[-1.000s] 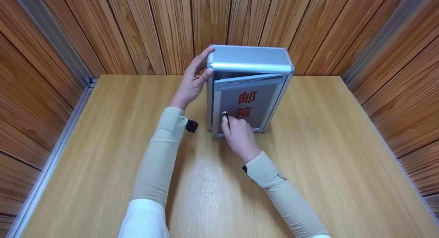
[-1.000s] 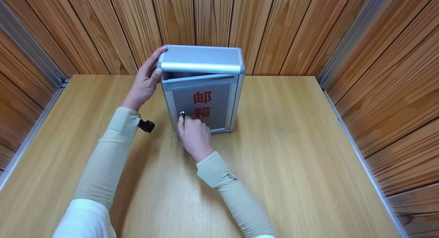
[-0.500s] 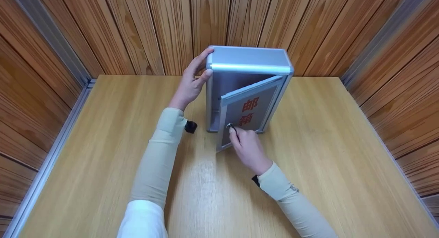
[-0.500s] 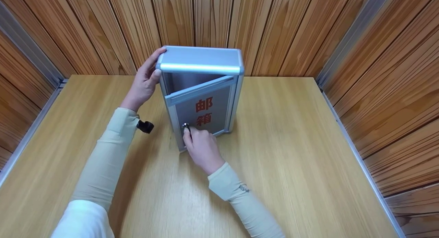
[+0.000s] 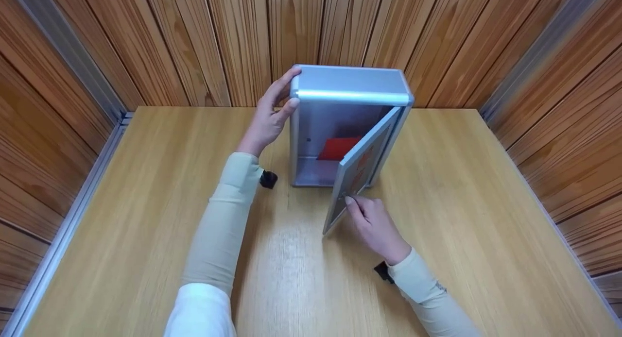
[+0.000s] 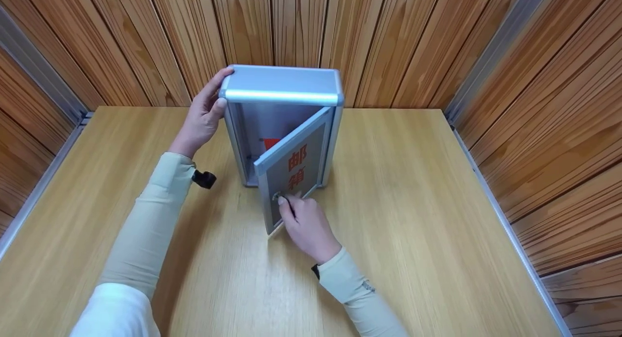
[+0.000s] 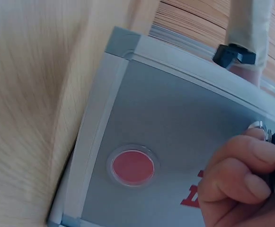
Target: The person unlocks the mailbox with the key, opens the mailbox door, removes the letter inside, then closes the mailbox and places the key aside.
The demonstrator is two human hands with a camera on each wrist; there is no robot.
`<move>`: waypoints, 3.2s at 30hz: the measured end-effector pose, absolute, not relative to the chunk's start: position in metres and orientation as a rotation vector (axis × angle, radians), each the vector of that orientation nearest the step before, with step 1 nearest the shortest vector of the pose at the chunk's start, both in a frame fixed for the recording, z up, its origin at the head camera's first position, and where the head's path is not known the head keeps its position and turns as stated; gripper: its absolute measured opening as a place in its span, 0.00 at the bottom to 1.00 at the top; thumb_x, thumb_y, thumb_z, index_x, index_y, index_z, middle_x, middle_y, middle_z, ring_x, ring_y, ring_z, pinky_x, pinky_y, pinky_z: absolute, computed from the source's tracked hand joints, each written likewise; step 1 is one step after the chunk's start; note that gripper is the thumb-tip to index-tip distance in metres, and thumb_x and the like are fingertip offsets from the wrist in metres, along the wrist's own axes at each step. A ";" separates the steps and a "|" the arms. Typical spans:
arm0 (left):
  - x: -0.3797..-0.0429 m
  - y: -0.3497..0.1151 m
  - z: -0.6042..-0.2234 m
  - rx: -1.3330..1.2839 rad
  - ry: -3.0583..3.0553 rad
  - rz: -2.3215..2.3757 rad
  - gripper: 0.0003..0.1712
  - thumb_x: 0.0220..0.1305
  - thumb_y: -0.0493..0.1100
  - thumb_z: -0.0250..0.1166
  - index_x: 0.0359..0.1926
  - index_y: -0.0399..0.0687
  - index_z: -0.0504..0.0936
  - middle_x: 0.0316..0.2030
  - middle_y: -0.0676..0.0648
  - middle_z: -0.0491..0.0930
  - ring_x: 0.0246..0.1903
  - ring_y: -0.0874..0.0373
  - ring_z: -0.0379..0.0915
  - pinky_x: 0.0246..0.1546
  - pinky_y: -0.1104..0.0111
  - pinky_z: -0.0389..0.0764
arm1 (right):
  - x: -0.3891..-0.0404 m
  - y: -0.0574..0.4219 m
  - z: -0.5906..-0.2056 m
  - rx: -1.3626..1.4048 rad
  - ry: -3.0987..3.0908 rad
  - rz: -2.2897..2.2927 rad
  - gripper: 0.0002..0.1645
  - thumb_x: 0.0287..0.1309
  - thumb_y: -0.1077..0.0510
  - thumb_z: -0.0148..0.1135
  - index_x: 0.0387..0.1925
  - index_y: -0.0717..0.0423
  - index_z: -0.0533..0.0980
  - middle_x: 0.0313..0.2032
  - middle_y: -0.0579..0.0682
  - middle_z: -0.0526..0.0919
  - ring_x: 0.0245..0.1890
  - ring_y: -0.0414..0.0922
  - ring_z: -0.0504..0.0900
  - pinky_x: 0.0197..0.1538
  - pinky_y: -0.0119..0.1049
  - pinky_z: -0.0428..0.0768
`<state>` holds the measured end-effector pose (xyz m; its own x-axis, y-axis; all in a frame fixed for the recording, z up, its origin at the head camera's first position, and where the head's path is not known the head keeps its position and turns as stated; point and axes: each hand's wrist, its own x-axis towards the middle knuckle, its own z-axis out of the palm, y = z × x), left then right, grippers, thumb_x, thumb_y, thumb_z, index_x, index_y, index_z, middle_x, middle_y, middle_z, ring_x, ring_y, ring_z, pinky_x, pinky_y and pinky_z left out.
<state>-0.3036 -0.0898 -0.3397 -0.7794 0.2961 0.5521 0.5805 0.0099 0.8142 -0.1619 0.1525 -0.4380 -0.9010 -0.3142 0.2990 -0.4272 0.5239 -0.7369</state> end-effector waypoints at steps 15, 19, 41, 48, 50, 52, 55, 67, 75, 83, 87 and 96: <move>-0.303 -0.088 -0.339 -0.935 -2.015 -1.868 0.30 0.62 0.47 0.54 0.64 0.50 0.59 0.59 0.52 0.61 0.55 0.56 0.61 0.47 0.59 0.70 | -0.146 0.201 -0.411 0.850 -2.615 1.818 0.21 0.67 0.63 0.37 0.17 0.65 0.64 0.12 0.58 0.58 0.11 0.46 0.58 0.15 0.33 0.60; -0.303 -0.089 -0.339 -0.917 -2.026 -1.872 0.30 0.62 0.48 0.55 0.64 0.51 0.59 0.59 0.53 0.61 0.55 0.56 0.61 0.48 0.59 0.70 | -0.145 0.216 -0.415 0.850 -2.597 1.898 0.21 0.67 0.63 0.36 0.18 0.67 0.64 0.12 0.59 0.58 0.12 0.52 0.58 0.16 0.37 0.61; -0.301 -0.088 -0.338 -0.883 -2.054 -1.860 0.33 0.59 0.54 0.56 0.64 0.54 0.59 0.58 0.54 0.61 0.55 0.55 0.61 0.48 0.59 0.70 | -0.139 0.262 -0.425 0.518 -2.517 1.986 0.18 0.68 0.54 0.33 0.36 0.62 0.67 0.17 0.61 0.57 0.15 0.52 0.59 0.17 0.35 0.63; -0.303 -0.089 -0.339 -0.876 -2.063 -1.853 0.34 0.58 0.56 0.56 0.64 0.55 0.59 0.59 0.55 0.61 0.55 0.57 0.61 0.48 0.59 0.69 | -0.144 0.280 -0.426 0.330 -2.480 2.022 0.22 0.67 0.45 0.32 0.44 0.57 0.64 0.25 0.54 0.66 0.18 0.48 0.62 0.19 0.32 0.64; -0.303 -0.090 -0.340 -0.875 -2.069 -1.849 0.33 0.59 0.54 0.56 0.64 0.56 0.59 0.59 0.55 0.60 0.55 0.57 0.61 0.48 0.59 0.68 | -0.146 0.287 -0.428 0.290 -2.455 2.048 0.23 0.66 0.43 0.31 0.47 0.55 0.63 0.28 0.53 0.68 0.19 0.46 0.63 0.20 0.31 0.64; -0.302 -0.090 -0.340 -0.870 -2.075 -1.845 0.32 0.60 0.51 0.56 0.64 0.56 0.59 0.59 0.55 0.60 0.56 0.57 0.60 0.49 0.60 0.69 | -0.148 0.292 -0.429 0.217 -2.443 2.058 0.24 0.65 0.40 0.30 0.50 0.50 0.62 0.31 0.50 0.71 0.21 0.44 0.66 0.22 0.30 0.66; -0.301 -0.090 -0.341 -0.867 -2.078 -1.835 0.31 0.61 0.47 0.56 0.64 0.56 0.59 0.60 0.55 0.60 0.56 0.58 0.60 0.49 0.61 0.69 | -0.152 0.300 -0.431 0.169 -2.430 2.066 0.24 0.65 0.40 0.29 0.52 0.47 0.61 0.34 0.48 0.74 0.25 0.43 0.71 0.25 0.31 0.69; -0.301 -0.089 -0.338 -0.878 -2.062 -1.822 0.34 0.59 0.56 0.55 0.65 0.54 0.58 0.59 0.54 0.61 0.54 0.57 0.62 0.47 0.60 0.70 | -0.164 0.315 -0.428 0.256 -2.260 2.222 0.19 0.67 0.45 0.32 0.44 0.51 0.65 0.22 0.48 0.66 0.17 0.47 0.59 0.19 0.37 0.55; -0.302 -0.090 -0.340 -0.863 -2.075 -1.827 0.36 0.58 0.59 0.55 0.65 0.54 0.58 0.59 0.55 0.61 0.54 0.57 0.61 0.47 0.60 0.69 | -0.168 0.321 -0.430 0.230 -2.213 2.296 0.19 0.66 0.45 0.35 0.42 0.51 0.68 0.22 0.46 0.69 0.18 0.44 0.63 0.20 0.32 0.61; -0.302 -0.089 -0.339 -0.845 -2.088 -1.847 0.34 0.59 0.55 0.56 0.65 0.56 0.59 0.59 0.56 0.61 0.54 0.57 0.61 0.47 0.60 0.69 | -0.172 0.330 -0.428 0.124 -2.147 2.371 0.22 0.65 0.46 0.39 0.57 0.48 0.64 0.41 0.46 0.80 0.33 0.41 0.78 0.31 0.33 0.74; -0.302 -0.089 -0.339 -0.842 -2.087 -1.848 0.33 0.59 0.55 0.56 0.65 0.57 0.59 0.59 0.57 0.61 0.54 0.57 0.61 0.47 0.60 0.69 | -0.170 0.331 -0.426 0.084 -2.143 2.377 0.24 0.65 0.46 0.39 0.60 0.47 0.61 0.44 0.44 0.78 0.38 0.40 0.77 0.36 0.33 0.73; -0.300 -0.091 -0.341 -0.824 -2.092 -1.861 0.31 0.61 0.50 0.55 0.64 0.57 0.59 0.59 0.57 0.60 0.55 0.57 0.61 0.47 0.60 0.69 | -0.162 0.327 -0.420 0.019 -2.230 2.237 0.29 0.64 0.43 0.39 0.61 0.52 0.61 0.49 0.46 0.75 0.46 0.40 0.74 0.45 0.29 0.72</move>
